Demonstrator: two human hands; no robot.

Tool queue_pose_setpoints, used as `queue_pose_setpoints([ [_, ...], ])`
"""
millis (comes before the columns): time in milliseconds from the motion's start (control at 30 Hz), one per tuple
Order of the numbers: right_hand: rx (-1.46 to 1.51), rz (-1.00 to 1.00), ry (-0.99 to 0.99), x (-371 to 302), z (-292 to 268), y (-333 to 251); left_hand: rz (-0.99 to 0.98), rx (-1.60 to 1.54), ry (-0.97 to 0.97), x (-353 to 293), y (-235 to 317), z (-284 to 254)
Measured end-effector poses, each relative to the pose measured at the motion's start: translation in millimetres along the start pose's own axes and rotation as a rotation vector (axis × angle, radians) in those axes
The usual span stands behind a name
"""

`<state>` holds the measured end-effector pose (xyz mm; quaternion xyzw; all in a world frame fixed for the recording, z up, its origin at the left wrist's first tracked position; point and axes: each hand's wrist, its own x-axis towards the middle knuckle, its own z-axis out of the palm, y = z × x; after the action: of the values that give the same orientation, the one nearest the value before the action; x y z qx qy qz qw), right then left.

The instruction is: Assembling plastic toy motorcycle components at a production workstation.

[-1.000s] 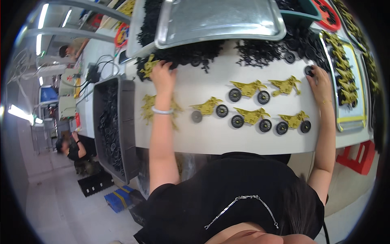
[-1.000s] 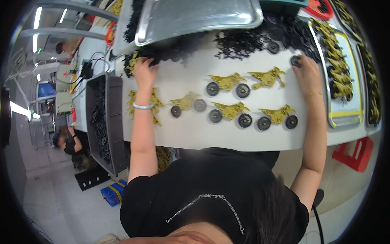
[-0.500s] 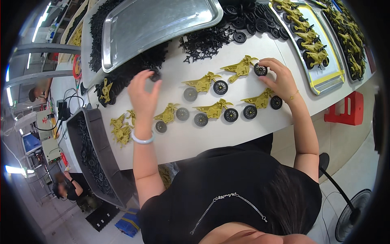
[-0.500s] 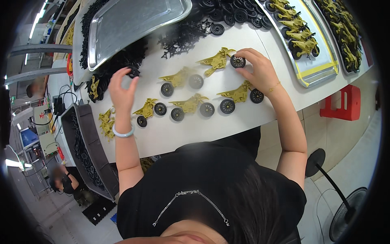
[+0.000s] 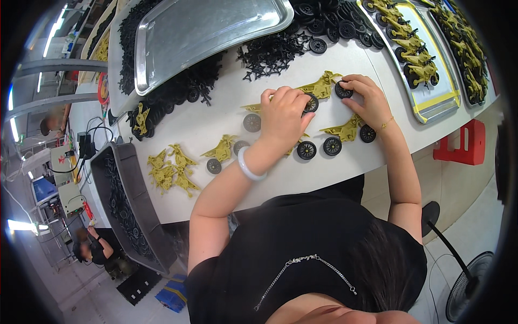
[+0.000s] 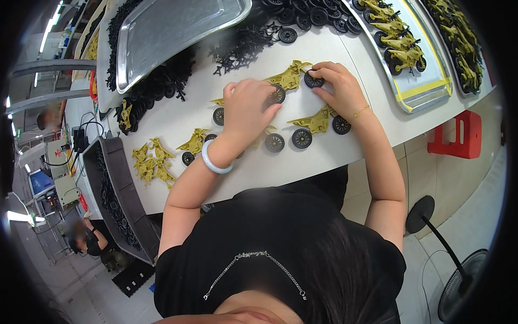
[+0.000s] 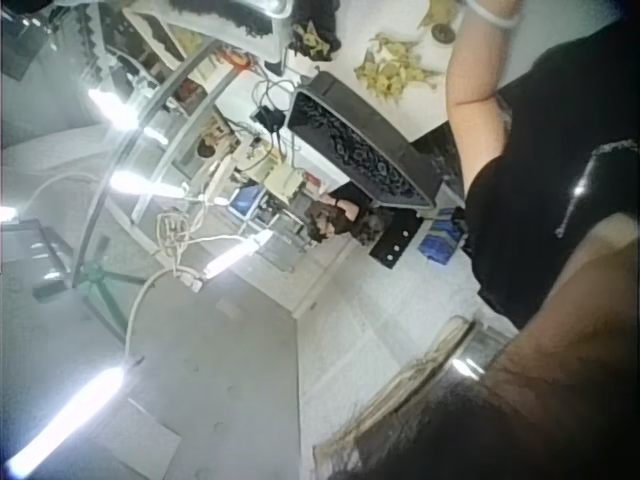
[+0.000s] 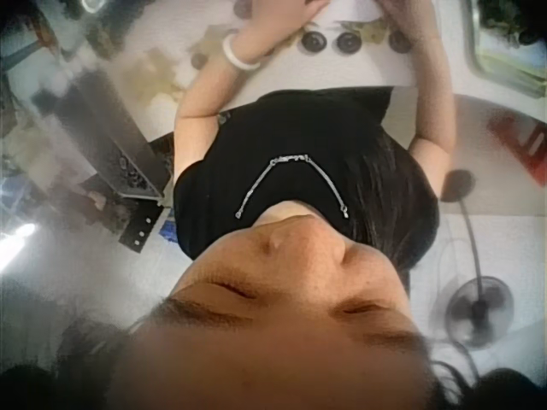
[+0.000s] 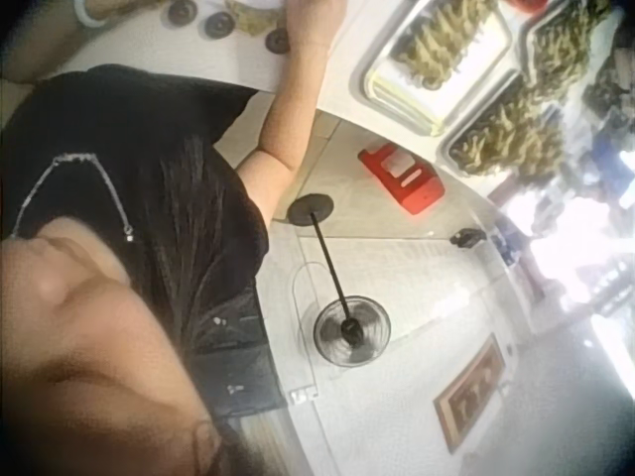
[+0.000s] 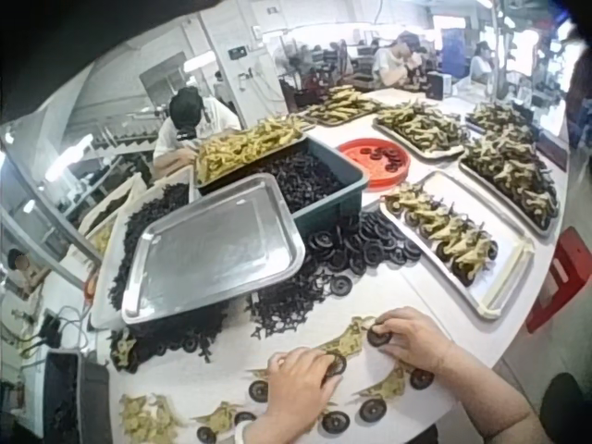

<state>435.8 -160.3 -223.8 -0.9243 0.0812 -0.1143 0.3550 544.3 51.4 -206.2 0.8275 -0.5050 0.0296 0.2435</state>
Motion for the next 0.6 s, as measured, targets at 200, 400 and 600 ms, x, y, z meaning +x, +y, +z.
queue_pose_setpoints([
  [200,0.050,0.033,0.033,0,-1,3,0.010,-0.038,-0.045,-2,0,8],
  [400,0.007,0.021,0.078,1,-5,6,-0.009,0.056,-0.011,0,12,9],
  [600,-0.004,0.150,0.073,-4,-21,22,0.005,0.063,-0.019,-13,10,8],
])
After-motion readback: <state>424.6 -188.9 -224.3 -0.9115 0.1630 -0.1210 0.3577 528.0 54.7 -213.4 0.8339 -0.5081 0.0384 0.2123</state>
